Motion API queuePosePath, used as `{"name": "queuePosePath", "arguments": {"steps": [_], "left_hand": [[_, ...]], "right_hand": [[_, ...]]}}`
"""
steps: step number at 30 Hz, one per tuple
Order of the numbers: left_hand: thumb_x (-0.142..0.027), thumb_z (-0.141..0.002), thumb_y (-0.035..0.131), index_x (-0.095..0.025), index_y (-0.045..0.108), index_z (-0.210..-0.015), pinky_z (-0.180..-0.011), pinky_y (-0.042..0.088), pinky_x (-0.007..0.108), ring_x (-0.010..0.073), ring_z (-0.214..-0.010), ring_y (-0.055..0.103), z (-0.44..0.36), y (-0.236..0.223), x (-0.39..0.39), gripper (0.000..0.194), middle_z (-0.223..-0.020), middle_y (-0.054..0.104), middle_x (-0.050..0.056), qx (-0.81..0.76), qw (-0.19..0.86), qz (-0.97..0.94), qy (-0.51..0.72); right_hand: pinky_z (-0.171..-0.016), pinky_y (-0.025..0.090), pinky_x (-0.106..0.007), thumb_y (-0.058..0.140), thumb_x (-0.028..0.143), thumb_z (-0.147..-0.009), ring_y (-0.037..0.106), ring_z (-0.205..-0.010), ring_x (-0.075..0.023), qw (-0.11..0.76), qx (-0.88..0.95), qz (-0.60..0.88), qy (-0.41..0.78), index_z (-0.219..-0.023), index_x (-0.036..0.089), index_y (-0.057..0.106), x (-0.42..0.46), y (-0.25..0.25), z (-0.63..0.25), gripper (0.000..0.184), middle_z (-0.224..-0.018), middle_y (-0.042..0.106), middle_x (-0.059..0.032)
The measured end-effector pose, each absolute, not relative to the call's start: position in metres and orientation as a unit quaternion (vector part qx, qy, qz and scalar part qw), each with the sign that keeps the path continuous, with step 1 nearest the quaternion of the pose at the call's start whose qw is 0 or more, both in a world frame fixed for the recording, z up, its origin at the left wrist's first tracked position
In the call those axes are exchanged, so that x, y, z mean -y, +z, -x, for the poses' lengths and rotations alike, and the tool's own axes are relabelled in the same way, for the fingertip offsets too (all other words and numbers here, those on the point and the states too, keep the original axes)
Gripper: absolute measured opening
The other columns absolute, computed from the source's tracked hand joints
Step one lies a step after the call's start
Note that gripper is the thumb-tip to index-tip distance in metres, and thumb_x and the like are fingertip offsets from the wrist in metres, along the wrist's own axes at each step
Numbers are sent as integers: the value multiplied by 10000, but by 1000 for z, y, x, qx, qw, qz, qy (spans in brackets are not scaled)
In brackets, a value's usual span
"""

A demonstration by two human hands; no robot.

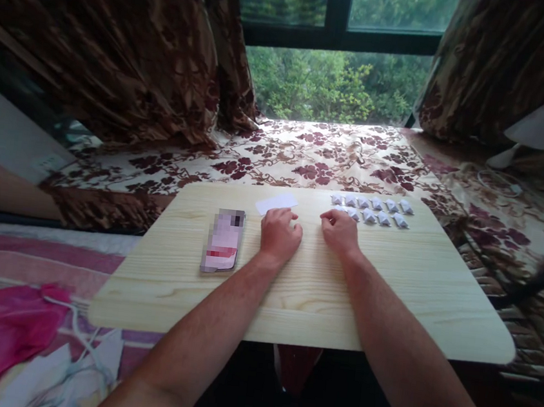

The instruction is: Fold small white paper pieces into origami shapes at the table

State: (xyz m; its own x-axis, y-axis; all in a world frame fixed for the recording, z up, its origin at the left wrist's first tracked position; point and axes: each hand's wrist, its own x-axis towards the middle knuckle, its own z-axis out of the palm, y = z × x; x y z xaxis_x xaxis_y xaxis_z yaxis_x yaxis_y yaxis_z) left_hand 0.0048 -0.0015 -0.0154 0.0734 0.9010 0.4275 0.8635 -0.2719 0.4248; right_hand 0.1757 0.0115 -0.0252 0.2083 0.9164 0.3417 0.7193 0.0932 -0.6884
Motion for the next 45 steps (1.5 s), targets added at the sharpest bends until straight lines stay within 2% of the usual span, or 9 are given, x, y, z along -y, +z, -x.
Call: {"name": "queuePosePath", "arguments": {"steps": [2, 3, 6, 16, 20, 23, 27, 37, 45], "left_hand": [[-316, -821, 596, -178, 656, -1234, -1179, 267, 473, 307, -1354, 441, -7, -15, 4, 439, -1431, 557, 118, -635, -9, -717, 287], [-363, -820, 606, -172, 609, -1306, -1191, 223, 514, 328, -1380, 410, -8, -14, 5, 522, -1463, 524, 136, -650, -12, -711, 268], [-397, -854, 566, -171, 562, -1356, -1188, 175, 570, 334, -1333, 456, -10, -14, 6, 550, -1397, 580, 148, -659, 0, -714, 236], [-229, -875, 521, -190, 699, -1112, -987, 422, 409, 265, -1052, 604, -4, -17, 1, 299, -1093, 734, 79, -606, 22, -740, 290], [-150, -870, 490, -189, 691, -1080, -974, 437, 356, 234, -1034, 600, -1, -17, -4, 294, -1066, 726, 69, -594, 32, -724, 349], [-234, -857, 560, -160, 653, -1181, -1038, 403, 385, 268, -1134, 560, 2, -18, -5, 345, -1192, 687, 96, -615, 5, -708, 345], [-384, -829, 624, -175, 603, -1277, -995, 422, 425, 308, -1155, 541, 4, -19, -4, 495, -1237, 669, 104, -633, 12, -722, 280], [-390, -799, 646, -198, 586, -1295, -950, 428, 411, 308, -1130, 545, 3, -12, -2, 535, -1180, 666, 115, -641, 33, -728, 242], [-443, -804, 647, -188, 612, -1259, -1004, 412, 415, 319, -1160, 513, 6, -11, 0, 523, -1210, 629, 138, -647, 28, -727, 228]], "right_hand": [[-789, 488, -329, 557, 231, -810, 629, -726, -189, 405, 617, 662, 127, -857, 203, 765, -10, -25, -176, 215, -822, 730, -49], [-792, 489, -331, 556, 233, -809, 630, -722, -189, 404, 620, 660, 127, -855, 205, 766, -10, -25, -175, 216, -819, 731, -49], [-794, 490, -336, 557, 240, -806, 637, -733, -193, 405, 624, 656, 126, -852, 206, 767, -9, -24, -175, 217, -825, 733, -51], [-772, 488, -330, 553, 250, -809, 638, -725, -190, 399, 632, 652, 128, -851, 214, 768, -11, -24, -175, 223, -837, 741, -46], [-770, 489, -329, 554, 249, -808, 641, -719, -190, 402, 632, 650, 132, -853, 216, 770, -10, -24, -176, 223, -831, 744, -43], [-768, 489, -329, 558, 252, -806, 645, -714, -188, 404, 625, 653, 137, -853, 221, 769, -10, -24, -176, 219, -820, 744, -38], [-759, 490, -324, 565, 253, -802, 644, -705, -184, 402, 631, 649, 137, -850, 218, 767, -9, -22, -175, 211, -816, 743, -38], [-730, 486, -310, 569, 260, -796, 623, -661, -166, 401, 638, 644, 128, -840, 216, 761, -8, -22, -173, 202, -813, 740, -32], [-674, 474, -295, 587, 303, -811, 632, -640, -165, 383, 639, 652, 141, -886, 223, 761, -3, -19, -170, 205, -728, 726, -15]]}}
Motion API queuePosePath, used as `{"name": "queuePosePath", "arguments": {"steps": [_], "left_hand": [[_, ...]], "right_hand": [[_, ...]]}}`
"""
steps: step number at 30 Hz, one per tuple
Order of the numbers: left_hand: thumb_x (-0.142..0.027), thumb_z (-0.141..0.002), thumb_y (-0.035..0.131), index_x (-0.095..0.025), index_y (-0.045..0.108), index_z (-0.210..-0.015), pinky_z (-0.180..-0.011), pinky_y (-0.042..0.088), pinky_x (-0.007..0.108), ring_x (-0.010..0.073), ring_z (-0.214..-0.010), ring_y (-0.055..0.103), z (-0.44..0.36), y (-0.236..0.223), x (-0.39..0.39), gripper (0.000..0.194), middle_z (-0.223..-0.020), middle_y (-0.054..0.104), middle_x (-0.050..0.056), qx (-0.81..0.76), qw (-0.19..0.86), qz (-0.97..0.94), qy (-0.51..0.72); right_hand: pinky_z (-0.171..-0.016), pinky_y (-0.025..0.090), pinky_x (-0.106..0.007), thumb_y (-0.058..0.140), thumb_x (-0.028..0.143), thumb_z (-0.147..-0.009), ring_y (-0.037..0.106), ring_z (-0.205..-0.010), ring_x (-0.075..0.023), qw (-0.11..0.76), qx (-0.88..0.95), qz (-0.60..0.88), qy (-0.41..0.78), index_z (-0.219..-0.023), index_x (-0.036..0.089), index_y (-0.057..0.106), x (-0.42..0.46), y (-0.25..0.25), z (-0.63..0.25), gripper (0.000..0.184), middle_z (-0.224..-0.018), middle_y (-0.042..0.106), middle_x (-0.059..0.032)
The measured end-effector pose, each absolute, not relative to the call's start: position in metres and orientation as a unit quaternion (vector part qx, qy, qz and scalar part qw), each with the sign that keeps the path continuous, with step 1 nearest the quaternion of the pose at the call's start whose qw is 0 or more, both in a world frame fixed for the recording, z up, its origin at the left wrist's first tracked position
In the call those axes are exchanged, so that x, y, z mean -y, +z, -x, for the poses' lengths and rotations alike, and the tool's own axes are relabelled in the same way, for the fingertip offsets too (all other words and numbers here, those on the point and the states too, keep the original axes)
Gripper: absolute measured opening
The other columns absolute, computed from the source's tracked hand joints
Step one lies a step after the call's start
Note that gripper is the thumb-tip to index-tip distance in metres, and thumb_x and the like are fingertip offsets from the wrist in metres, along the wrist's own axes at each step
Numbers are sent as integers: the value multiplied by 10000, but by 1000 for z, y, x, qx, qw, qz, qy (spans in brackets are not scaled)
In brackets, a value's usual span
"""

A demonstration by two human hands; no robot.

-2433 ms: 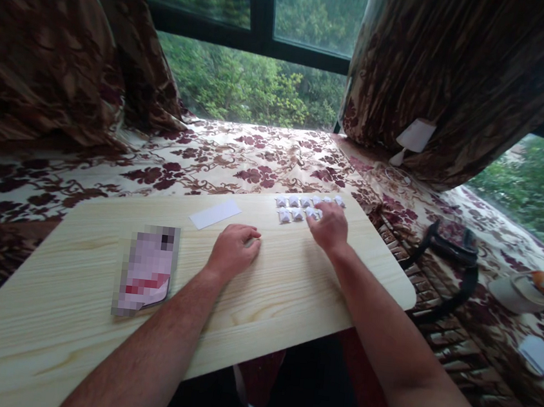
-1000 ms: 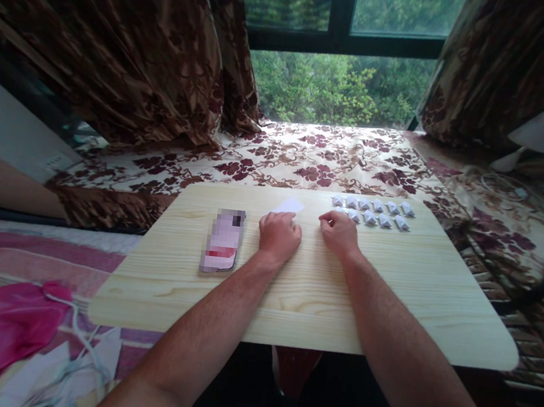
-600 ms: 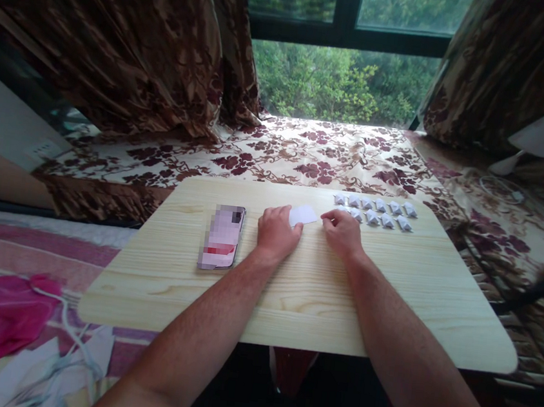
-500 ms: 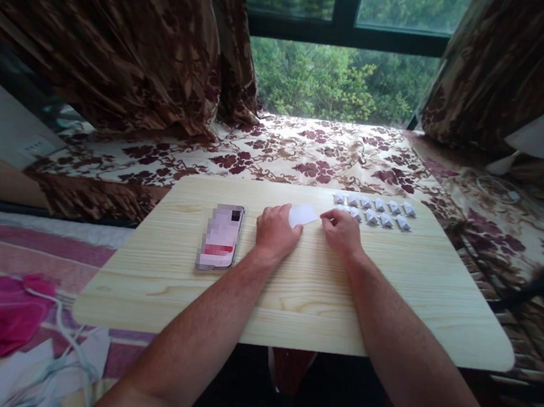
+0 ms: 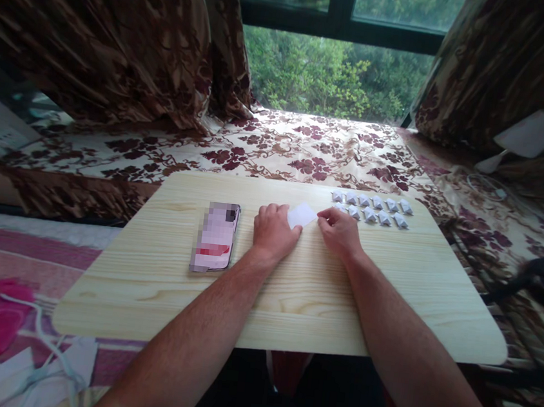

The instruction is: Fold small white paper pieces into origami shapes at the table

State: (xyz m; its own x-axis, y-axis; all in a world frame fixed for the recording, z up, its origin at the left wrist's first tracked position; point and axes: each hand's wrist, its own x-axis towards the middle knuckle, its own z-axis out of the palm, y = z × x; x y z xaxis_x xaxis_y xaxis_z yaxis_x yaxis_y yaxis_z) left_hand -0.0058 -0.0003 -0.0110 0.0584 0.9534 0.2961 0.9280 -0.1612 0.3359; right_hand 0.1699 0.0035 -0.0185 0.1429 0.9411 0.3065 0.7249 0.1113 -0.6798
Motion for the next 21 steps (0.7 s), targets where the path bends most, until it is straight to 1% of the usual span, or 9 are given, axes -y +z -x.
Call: {"name": "queuePosePath", "arguments": {"steps": [7, 12, 17, 21], "left_hand": [[-448, -801, 661, -188, 621, -1229, -996, 411, 407, 311, -1146, 518, 8, -12, -1, 502, -1206, 647, 118, -635, 41, -732, 242], [-415, -801, 668, -187, 631, -1222, -996, 410, 404, 305, -1130, 526, 8, -12, -2, 480, -1188, 670, 106, -623, 49, -738, 255], [-408, -804, 668, -194, 652, -1204, -997, 417, 401, 300, -1119, 543, 9, -10, -1, 454, -1178, 685, 98, -620, 48, -742, 252], [-361, -806, 667, -200, 680, -1175, -995, 422, 400, 295, -1100, 558, 9, -9, -1, 403, -1148, 704, 90, -610, 57, -748, 254]], "right_hand": [[-657, 457, -292, 591, 304, -825, 640, -626, -160, 342, 678, 634, 145, -956, 249, 755, 3, -15, -166, 217, -708, 725, 4], [-714, 489, -290, 602, 299, -826, 669, -704, -164, 342, 689, 617, 166, -967, 259, 750, 4, -16, -164, 208, -835, 762, -3], [-718, 490, -303, 581, 295, -836, 656, -662, -174, 363, 674, 630, 129, -1042, 234, 743, 3, -16, -161, 269, -729, 726, -14], [-700, 488, -309, 568, 290, -834, 648, -638, -179, 354, 664, 647, 121, -1033, 219, 745, 2, -15, -161, 276, -728, 731, -27]]}}
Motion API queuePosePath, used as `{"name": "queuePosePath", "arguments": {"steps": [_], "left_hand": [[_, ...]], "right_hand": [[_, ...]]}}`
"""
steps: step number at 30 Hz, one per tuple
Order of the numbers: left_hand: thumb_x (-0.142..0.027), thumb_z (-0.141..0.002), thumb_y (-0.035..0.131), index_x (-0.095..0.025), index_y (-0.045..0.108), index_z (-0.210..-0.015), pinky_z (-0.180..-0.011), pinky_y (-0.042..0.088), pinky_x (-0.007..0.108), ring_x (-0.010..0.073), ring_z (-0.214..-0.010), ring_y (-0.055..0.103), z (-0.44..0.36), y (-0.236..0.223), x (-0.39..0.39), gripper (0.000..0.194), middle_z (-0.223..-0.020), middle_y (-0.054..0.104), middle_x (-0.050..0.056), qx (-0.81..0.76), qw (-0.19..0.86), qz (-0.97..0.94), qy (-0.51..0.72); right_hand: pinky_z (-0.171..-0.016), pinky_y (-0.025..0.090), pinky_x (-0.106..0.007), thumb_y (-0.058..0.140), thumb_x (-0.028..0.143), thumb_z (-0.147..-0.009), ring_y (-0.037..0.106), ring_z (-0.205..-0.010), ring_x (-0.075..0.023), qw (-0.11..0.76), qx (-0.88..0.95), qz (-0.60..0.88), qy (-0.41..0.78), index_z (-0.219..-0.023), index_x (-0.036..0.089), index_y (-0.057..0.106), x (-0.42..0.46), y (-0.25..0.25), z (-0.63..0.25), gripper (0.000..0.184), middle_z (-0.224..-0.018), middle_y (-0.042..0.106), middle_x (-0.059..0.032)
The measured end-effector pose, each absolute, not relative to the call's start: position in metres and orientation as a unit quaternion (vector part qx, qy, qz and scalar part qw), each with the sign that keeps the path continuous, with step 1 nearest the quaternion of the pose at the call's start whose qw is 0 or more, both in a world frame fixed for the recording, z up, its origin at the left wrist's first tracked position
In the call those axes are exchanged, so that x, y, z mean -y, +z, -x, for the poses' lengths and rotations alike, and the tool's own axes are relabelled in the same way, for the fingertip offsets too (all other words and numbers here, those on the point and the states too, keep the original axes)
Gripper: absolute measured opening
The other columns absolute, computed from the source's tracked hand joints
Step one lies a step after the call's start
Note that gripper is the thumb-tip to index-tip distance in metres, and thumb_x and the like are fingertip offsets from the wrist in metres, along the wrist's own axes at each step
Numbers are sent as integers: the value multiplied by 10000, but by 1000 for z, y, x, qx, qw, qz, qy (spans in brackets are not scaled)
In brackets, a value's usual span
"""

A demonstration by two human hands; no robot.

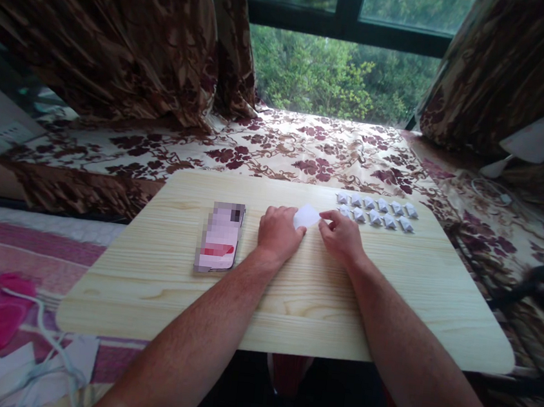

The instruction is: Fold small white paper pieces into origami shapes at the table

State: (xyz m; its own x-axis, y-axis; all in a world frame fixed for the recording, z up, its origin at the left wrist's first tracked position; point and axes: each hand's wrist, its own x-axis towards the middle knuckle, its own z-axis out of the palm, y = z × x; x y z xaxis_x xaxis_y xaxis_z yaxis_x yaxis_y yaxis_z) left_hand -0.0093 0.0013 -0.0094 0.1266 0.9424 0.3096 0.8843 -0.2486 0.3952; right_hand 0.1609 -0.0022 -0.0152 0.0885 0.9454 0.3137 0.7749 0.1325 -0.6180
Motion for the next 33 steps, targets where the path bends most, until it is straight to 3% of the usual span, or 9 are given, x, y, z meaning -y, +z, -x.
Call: {"name": "queuePosePath", "arguments": {"steps": [16, 24, 28, 33], "left_hand": [[-327, -825, 663, -240, 681, -1180, -976, 428, 408, 287, -1089, 567, 7, -7, 3, 367, -1130, 708, 88, -614, 71, -743, 257], [-274, -769, 700, -178, 541, -1378, -983, 447, 393, 295, -1125, 582, 3, -10, 1, 636, -1177, 698, 116, -619, 91, -719, 302], [-191, -774, 641, -201, 643, -1267, -898, 494, 342, 224, -932, 667, 4, -11, -5, 493, -988, 741, 63, -599, 192, -674, 387], [-293, -701, 728, -163, 728, -1054, -705, 522, 289, 179, -733, 672, 6, -12, -13, 375, -840, 746, 43, -523, 419, -542, 507]], "right_hand": [[-708, 489, -304, 617, 303, -810, 665, -676, -172, 346, 673, 638, 143, -990, 230, 745, 3, -13, -161, 233, -842, 765, -28], [-750, 528, -306, 609, 220, -794, 680, -768, -160, 413, 667, 577, 227, -1068, 223, 705, 1, -19, -163, 290, -1000, 772, -30], [-726, 543, -300, 637, 269, -785, 675, -762, -153, 479, 618, 561, 271, -1088, 177, 687, -3, -19, -163, 320, -1065, 752, -72], [-574, 514, -259, 705, 418, -750, 649, -670, -137, 530, 525, 557, 365, -1122, 144, 676, -5, -13, -163, 463, -1036, 744, -100]]}}
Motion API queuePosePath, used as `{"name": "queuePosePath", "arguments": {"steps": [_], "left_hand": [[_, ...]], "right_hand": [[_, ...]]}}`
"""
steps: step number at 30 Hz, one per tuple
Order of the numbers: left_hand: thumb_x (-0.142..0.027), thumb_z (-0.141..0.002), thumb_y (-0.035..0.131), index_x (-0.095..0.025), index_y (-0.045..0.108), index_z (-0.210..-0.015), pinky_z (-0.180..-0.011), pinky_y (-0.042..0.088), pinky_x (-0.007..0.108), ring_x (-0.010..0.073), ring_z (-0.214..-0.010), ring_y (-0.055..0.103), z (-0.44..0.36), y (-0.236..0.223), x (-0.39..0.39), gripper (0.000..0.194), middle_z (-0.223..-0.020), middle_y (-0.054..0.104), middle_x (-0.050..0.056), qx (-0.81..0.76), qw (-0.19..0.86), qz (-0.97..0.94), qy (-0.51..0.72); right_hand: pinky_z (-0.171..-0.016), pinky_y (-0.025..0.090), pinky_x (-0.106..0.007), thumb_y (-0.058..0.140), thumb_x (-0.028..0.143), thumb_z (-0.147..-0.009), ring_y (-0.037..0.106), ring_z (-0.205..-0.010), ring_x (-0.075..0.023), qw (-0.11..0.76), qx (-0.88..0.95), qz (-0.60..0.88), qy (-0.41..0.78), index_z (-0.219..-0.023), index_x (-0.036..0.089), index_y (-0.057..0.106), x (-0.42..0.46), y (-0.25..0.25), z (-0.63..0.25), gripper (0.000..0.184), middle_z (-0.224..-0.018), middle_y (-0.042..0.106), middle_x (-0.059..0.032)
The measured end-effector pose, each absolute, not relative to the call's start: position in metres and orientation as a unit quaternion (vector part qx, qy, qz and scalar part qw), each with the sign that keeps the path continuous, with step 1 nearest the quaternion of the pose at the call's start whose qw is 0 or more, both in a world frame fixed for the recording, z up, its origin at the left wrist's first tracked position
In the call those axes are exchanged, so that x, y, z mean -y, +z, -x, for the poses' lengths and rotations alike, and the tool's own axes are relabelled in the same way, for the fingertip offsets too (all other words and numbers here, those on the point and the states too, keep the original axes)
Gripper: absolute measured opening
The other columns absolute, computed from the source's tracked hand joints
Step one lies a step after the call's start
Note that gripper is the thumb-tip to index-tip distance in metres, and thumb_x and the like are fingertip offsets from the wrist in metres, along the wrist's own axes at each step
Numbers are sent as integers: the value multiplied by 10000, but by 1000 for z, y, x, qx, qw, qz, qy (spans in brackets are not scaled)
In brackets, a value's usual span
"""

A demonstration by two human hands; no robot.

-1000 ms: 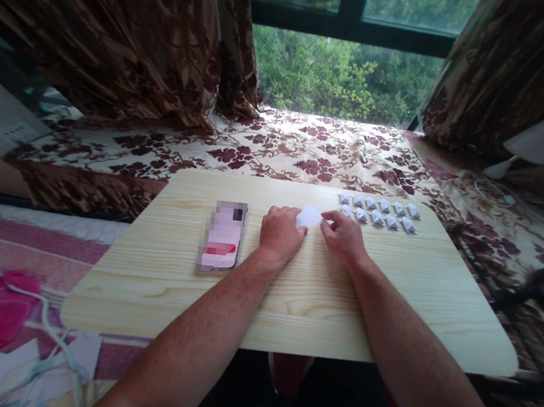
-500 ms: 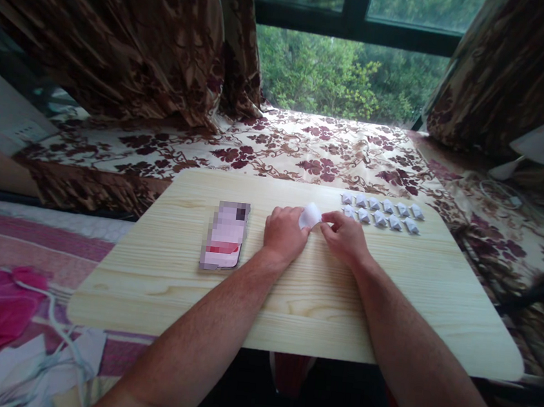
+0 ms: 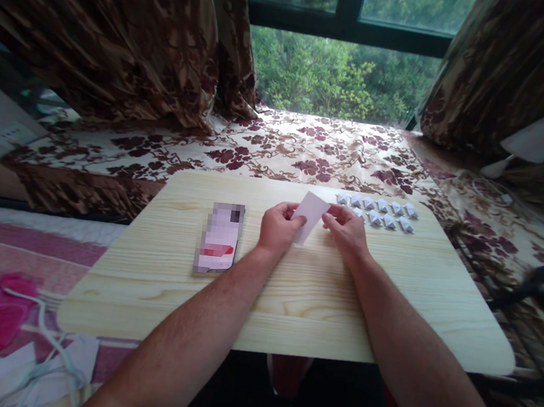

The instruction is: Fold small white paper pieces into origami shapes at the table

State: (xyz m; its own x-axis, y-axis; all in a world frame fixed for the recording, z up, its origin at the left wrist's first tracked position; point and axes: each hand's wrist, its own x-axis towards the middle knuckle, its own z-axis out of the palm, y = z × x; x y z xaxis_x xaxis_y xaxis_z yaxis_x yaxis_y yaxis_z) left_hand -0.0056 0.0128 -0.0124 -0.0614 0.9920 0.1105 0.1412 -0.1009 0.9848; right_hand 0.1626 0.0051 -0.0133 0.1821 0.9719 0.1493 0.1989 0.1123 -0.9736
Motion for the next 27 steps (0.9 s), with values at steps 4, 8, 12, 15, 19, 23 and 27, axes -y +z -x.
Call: {"name": "queuePosePath", "arguments": {"steps": [4, 8, 12, 15, 19, 23, 27], "left_hand": [[-312, -650, 785, -143, 743, -933, -674, 514, 276, 175, -714, 673, 4, -11, -12, 332, -838, 758, 63, -480, 502, -466, 549], [-343, -638, 810, -130, 758, -872, -633, 493, 270, 173, -672, 656, 2, -7, -7, 321, -803, 756, 67, -474, 529, -458, 535], [-394, -677, 796, -123, 773, -868, -596, 459, 260, 159, -633, 623, 1, -5, -3, 333, -789, 749, 60, -452, 561, -470, 510], [-416, -690, 795, -125, 776, -869, -587, 450, 257, 150, -619, 609, 0, -5, -2, 342, -773, 742, 55, -434, 582, -464, 507], [-417, -659, 825, -117, 773, -867, -641, 487, 283, 162, -642, 628, -1, -6, -3, 369, -765, 735, 67, -410, 618, -417, 526], [-392, -631, 847, -120, 759, -875, -664, 507, 292, 171, -687, 656, -1, -5, -6, 375, -815, 741, 76, -390, 644, -339, 564], [-382, -620, 854, -130, 739, -863, -624, 497, 272, 169, -708, 662, 0, -4, -9, 368, -843, 742, 74, -393, 644, -307, 581]], "right_hand": [[-463, 427, -222, 734, 468, -741, 596, -565, -123, 553, 500, 515, 423, -991, 141, 720, -2, -8, -162, 412, -747, 716, -41], [-453, 386, -223, 723, 433, -768, 507, -467, -95, 557, 517, 497, 419, -765, 149, 717, 2, -5, -161, 284, -549, 625, 1], [-455, 375, -227, 715, 365, -767, 490, -471, -87, 580, 502, 496, 407, -672, 157, 685, 6, 0, -160, 231, -598, 667, -22], [-451, 363, -231, 721, 339, -755, 480, -465, -86, 589, 489, 500, 405, -663, 163, 678, 8, 4, -159, 203, -591, 665, -18], [-453, 361, -237, 710, 373, -777, 479, -468, -88, 591, 497, 479, 416, -689, 167, 687, 9, 5, -159, 225, -597, 659, -14], [-456, 354, -237, 714, 407, -781, 468, -466, -84, 569, 523, 483, 412, -687, 164, 674, 9, 1, -159, 264, -581, 633, -4], [-451, 346, -230, 767, 405, -723, 466, -474, -83, 536, 544, 492, 417, -722, 165, 673, 8, -2, -157, 258, -575, 608, 18]]}}
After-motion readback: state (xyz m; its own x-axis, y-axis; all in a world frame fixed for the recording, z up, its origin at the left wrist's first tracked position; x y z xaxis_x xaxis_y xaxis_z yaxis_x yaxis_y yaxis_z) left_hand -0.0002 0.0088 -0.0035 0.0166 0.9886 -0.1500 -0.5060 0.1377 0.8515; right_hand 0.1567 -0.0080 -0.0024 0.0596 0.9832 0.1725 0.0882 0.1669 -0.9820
